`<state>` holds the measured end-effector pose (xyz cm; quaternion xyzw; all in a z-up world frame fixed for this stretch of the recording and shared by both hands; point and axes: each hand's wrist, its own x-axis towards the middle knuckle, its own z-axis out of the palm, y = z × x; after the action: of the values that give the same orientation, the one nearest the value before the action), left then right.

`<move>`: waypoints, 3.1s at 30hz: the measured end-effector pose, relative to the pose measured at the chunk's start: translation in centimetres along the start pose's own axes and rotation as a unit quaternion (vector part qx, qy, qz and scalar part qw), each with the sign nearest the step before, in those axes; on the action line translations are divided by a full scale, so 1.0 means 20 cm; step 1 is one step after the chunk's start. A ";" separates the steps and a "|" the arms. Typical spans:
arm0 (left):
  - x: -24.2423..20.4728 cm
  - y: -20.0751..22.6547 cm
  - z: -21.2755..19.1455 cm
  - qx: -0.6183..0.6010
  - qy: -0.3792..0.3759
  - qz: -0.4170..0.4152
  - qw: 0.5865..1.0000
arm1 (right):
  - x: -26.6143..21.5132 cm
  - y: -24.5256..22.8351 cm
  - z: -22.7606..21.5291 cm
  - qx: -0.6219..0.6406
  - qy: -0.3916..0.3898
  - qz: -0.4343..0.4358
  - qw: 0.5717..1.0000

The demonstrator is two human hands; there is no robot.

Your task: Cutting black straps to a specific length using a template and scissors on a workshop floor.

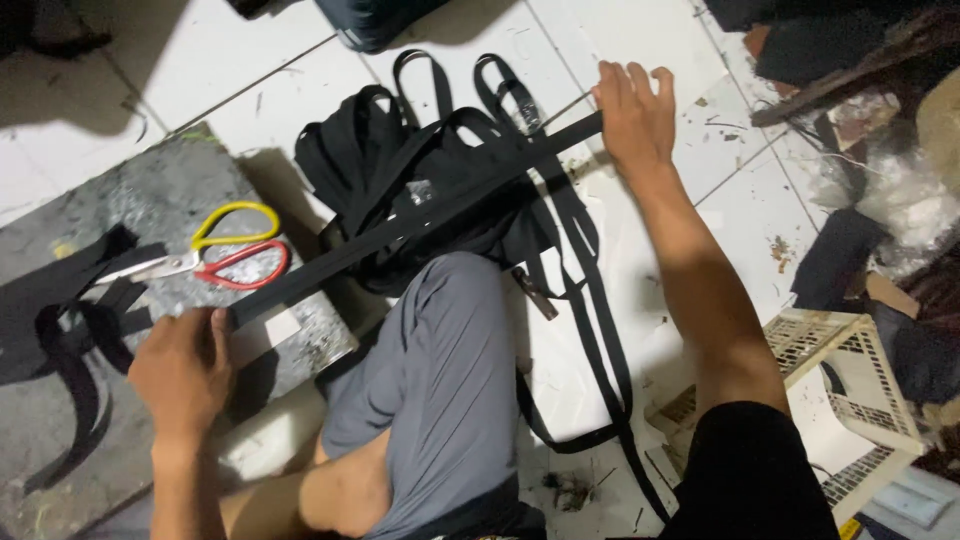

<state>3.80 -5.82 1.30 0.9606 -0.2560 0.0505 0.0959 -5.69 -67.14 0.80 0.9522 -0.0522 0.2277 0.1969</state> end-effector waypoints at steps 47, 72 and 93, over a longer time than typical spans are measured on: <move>0.23 0.63 0.06 -0.141 -0.067 0.000 0.988 | 0.04 -1.43 -0.35 0.612 -0.109 0.042 0.782; -0.08 0.09 -0.06 0.062 0.156 0.083 0.982 | 0.03 -1.97 -0.77 0.431 0.015 -0.152 0.889; -0.37 0.08 0.03 -0.012 0.166 0.067 0.984 | -0.04 -1.83 -0.81 0.338 -0.137 -0.238 0.900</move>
<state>-3.30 -3.75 -0.03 0.9182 -0.3009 0.2128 0.1452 -6.14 -27.13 0.95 0.9673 0.2300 0.0457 -0.0972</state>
